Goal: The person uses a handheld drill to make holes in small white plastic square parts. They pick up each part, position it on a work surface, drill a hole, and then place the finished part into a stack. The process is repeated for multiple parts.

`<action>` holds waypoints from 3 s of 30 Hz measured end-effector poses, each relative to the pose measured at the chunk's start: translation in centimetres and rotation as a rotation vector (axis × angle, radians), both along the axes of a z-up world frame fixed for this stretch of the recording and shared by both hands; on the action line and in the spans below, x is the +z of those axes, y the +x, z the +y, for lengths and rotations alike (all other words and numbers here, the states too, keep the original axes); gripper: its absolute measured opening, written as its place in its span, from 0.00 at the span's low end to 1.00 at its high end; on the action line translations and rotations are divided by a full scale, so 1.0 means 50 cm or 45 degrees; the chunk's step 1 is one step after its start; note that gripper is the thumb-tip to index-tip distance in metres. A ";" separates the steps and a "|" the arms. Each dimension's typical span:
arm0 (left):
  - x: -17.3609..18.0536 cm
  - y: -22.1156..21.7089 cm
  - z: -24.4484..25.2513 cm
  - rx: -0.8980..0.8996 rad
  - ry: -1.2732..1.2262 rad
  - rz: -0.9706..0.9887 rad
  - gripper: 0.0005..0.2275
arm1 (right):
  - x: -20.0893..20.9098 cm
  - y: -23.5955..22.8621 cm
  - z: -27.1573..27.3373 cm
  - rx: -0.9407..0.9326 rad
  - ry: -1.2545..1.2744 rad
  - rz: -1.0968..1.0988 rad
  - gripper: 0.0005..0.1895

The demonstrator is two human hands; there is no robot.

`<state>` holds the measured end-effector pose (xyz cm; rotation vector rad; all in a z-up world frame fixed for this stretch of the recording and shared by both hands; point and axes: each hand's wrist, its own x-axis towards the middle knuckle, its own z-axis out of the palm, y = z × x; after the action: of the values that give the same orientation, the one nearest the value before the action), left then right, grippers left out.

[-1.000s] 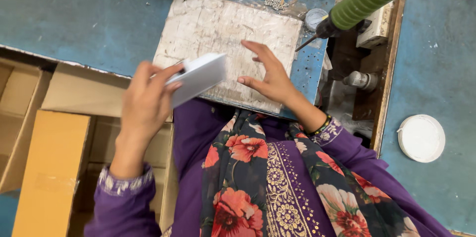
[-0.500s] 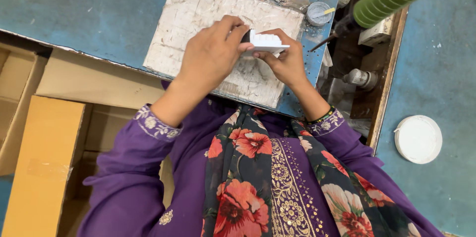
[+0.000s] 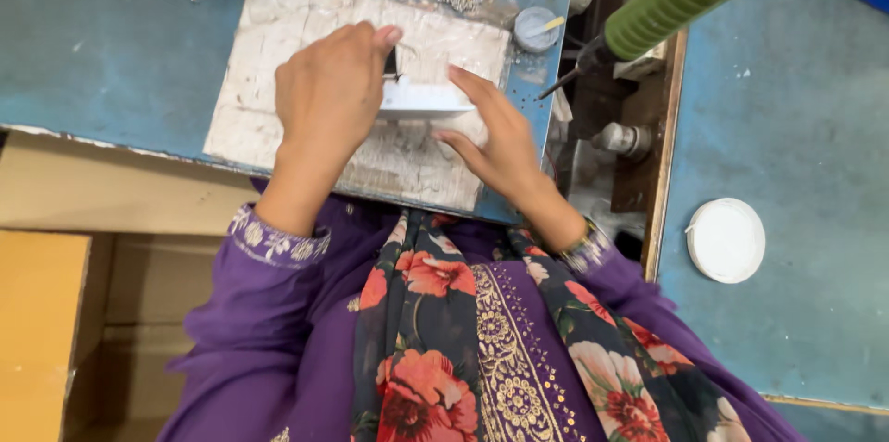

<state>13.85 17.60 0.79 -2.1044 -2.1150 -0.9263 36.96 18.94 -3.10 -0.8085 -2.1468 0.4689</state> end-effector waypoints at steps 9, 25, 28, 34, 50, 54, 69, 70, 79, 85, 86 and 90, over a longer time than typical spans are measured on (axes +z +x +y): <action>-0.013 -0.012 -0.042 -0.006 0.033 -0.174 0.19 | 0.191 0.182 0.141 0.053 -0.026 0.973 0.38; -0.025 -0.011 -0.044 0.020 0.055 -0.250 0.21 | 0.232 0.032 0.260 0.979 -0.683 1.235 0.51; -0.024 -0.009 -0.044 0.021 0.100 -0.250 0.21 | 0.238 -0.026 0.224 1.062 -0.630 1.095 0.53; -0.027 -0.008 -0.046 0.028 0.134 -0.259 0.20 | 0.282 -0.094 0.162 1.051 -0.547 0.812 0.48; -0.033 -0.008 -0.038 0.029 0.173 -0.262 0.20 | 0.298 -0.109 0.138 1.050 -0.570 0.875 0.53; -0.030 -0.007 -0.039 0.034 0.161 -0.268 0.20 | 0.297 -0.125 0.139 1.083 -0.661 1.013 0.59; -0.027 -0.006 -0.036 0.038 0.148 -0.255 0.20 | 0.324 -0.154 0.072 0.954 -0.559 0.862 0.58; -0.026 -0.007 -0.035 0.034 0.148 -0.258 0.20 | 0.326 -0.156 0.074 0.946 -0.560 0.862 0.58; -0.031 -0.007 -0.036 0.026 0.135 -0.256 0.19 | 0.314 -0.141 0.064 0.832 -0.683 0.882 0.62; -0.025 -0.005 -0.043 0.048 0.106 -0.255 0.20 | 0.304 -0.125 0.083 0.896 -0.716 0.903 0.60; -0.025 -0.005 -0.043 0.048 0.106 -0.256 0.20 | 0.307 -0.119 0.104 0.932 -0.678 0.860 0.59; -0.026 -0.006 -0.040 0.034 0.114 -0.241 0.19 | 0.299 -0.076 0.167 0.934 -0.777 1.011 0.59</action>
<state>13.54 15.58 -0.50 -2.0137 -2.1329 -1.2375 33.14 27.29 11.82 -0.0271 -1.4625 1.5726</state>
